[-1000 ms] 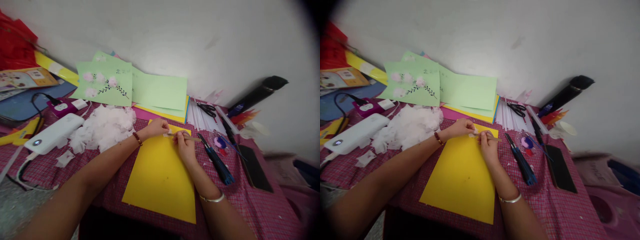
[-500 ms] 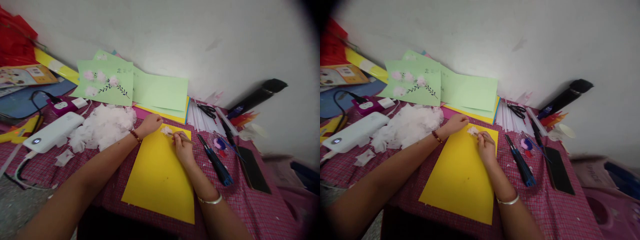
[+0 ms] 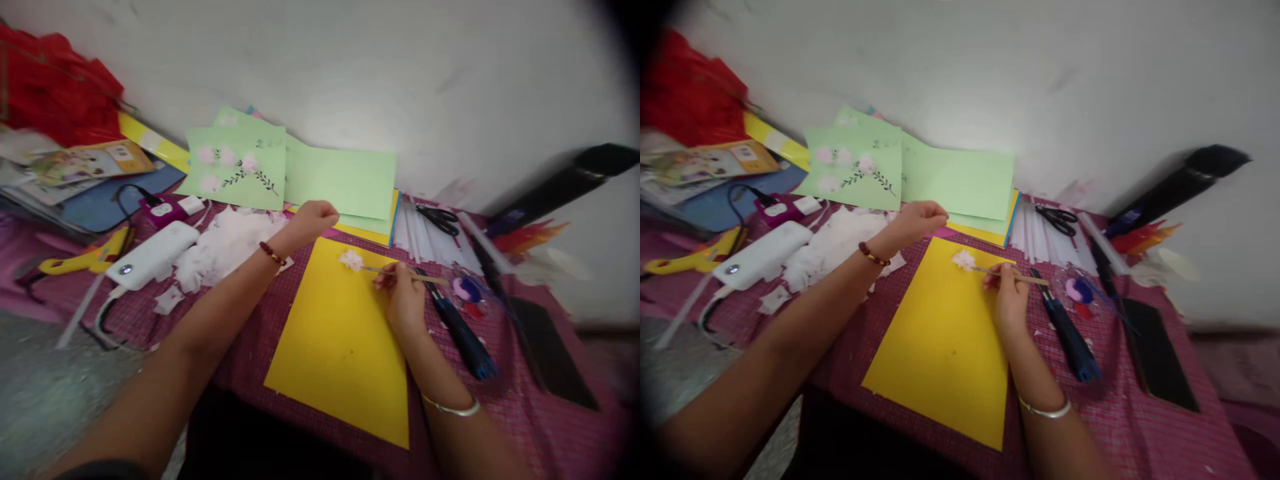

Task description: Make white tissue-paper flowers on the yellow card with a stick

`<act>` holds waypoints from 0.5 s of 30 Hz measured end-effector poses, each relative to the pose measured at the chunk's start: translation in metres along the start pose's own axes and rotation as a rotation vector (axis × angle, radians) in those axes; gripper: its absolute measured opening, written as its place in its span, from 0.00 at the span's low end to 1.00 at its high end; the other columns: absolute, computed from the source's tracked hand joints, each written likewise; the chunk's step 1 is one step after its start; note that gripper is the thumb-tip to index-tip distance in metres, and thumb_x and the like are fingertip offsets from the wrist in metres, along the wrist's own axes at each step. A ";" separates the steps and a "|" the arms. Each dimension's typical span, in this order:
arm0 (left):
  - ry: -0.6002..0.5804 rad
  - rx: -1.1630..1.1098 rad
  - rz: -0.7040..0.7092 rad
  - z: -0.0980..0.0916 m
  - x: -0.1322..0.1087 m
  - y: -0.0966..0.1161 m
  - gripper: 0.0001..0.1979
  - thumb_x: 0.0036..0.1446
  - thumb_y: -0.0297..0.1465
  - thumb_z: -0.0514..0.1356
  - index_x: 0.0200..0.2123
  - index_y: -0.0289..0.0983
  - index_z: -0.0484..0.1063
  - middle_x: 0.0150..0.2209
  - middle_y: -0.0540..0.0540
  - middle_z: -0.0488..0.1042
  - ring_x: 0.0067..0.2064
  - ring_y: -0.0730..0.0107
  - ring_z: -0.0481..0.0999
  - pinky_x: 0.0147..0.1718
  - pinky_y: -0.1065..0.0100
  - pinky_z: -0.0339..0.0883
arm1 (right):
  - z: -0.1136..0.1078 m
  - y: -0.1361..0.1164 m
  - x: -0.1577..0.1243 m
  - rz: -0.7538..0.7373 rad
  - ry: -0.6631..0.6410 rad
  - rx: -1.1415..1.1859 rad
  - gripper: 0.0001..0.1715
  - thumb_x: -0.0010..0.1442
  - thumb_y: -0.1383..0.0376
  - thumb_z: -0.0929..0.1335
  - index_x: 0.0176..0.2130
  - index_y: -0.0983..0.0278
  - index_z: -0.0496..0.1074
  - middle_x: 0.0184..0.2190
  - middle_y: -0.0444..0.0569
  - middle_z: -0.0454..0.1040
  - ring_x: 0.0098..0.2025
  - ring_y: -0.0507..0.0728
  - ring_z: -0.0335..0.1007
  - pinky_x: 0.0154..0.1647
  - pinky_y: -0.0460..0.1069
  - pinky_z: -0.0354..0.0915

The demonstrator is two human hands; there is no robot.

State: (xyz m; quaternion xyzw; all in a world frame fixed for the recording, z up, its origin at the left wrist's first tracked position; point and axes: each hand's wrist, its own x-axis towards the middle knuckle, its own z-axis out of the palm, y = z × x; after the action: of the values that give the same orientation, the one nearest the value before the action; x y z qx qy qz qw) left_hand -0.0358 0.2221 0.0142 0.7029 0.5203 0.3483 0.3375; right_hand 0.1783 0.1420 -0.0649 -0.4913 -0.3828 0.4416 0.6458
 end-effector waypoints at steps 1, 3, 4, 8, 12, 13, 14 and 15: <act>0.016 -0.029 -0.005 -0.009 -0.002 0.007 0.07 0.51 0.29 0.56 0.30 0.32 0.72 0.25 0.49 0.69 0.26 0.78 0.63 0.25 0.73 0.53 | 0.000 0.000 0.000 0.008 -0.004 0.015 0.18 0.57 0.52 0.68 0.28 0.65 0.70 0.19 0.43 0.70 0.20 0.50 0.65 0.22 0.46 0.61; -0.003 -0.044 -0.022 -0.022 -0.008 0.018 0.07 0.52 0.27 0.57 0.32 0.31 0.72 0.26 0.47 0.71 0.25 0.79 0.63 0.25 0.74 0.54 | 0.000 0.000 -0.001 0.012 -0.029 0.039 0.18 0.58 0.52 0.67 0.28 0.64 0.71 0.19 0.43 0.70 0.21 0.50 0.65 0.22 0.46 0.61; -0.052 -0.034 -0.029 -0.025 -0.012 0.022 0.06 0.52 0.27 0.57 0.31 0.31 0.72 0.26 0.48 0.70 0.25 0.80 0.63 0.25 0.74 0.54 | 0.000 0.000 -0.002 0.009 -0.058 0.048 0.18 0.59 0.52 0.67 0.29 0.64 0.71 0.20 0.44 0.70 0.22 0.50 0.66 0.23 0.46 0.62; -0.371 0.029 -0.022 -0.017 -0.030 0.018 0.09 0.54 0.33 0.57 0.28 0.32 0.71 0.23 0.51 0.66 0.24 0.80 0.60 0.23 0.74 0.52 | 0.003 -0.004 -0.008 -0.016 -0.223 0.060 0.16 0.60 0.53 0.67 0.32 0.62 0.72 0.25 0.45 0.73 0.26 0.52 0.69 0.29 0.49 0.65; -0.579 -0.008 0.020 0.008 -0.038 0.004 0.15 0.58 0.40 0.53 0.35 0.33 0.71 0.27 0.52 0.65 0.26 0.79 0.62 0.25 0.74 0.54 | 0.005 -0.009 -0.012 -0.046 -0.334 0.039 0.15 0.60 0.52 0.67 0.33 0.61 0.73 0.28 0.46 0.73 0.30 0.54 0.71 0.33 0.50 0.66; -0.611 -0.001 0.048 0.013 -0.038 0.002 0.15 0.58 0.40 0.53 0.34 0.33 0.70 0.26 0.52 0.64 0.25 0.79 0.61 0.25 0.75 0.54 | 0.005 -0.010 -0.013 -0.048 -0.351 0.040 0.14 0.60 0.52 0.67 0.33 0.60 0.73 0.28 0.46 0.73 0.31 0.54 0.71 0.34 0.51 0.67; -0.631 0.015 0.079 0.016 -0.038 0.001 0.14 0.57 0.39 0.53 0.33 0.33 0.70 0.25 0.53 0.63 0.25 0.79 0.60 0.24 0.75 0.53 | 0.005 -0.011 -0.013 -0.043 -0.372 0.051 0.14 0.60 0.53 0.67 0.33 0.60 0.73 0.28 0.46 0.73 0.31 0.54 0.71 0.34 0.51 0.67; -0.643 0.042 0.110 0.018 -0.037 0.002 0.12 0.56 0.37 0.53 0.30 0.33 0.69 0.24 0.53 0.62 0.25 0.79 0.59 0.24 0.75 0.52 | 0.004 -0.011 -0.014 -0.033 -0.393 0.071 0.13 0.60 0.53 0.67 0.34 0.60 0.73 0.28 0.45 0.74 0.31 0.54 0.72 0.35 0.51 0.67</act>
State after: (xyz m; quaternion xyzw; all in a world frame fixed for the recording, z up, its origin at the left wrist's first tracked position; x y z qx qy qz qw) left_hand -0.0279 0.1840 0.0008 0.8108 0.3553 0.1157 0.4505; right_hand 0.1723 0.1289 -0.0539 -0.3663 -0.4937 0.5317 0.5825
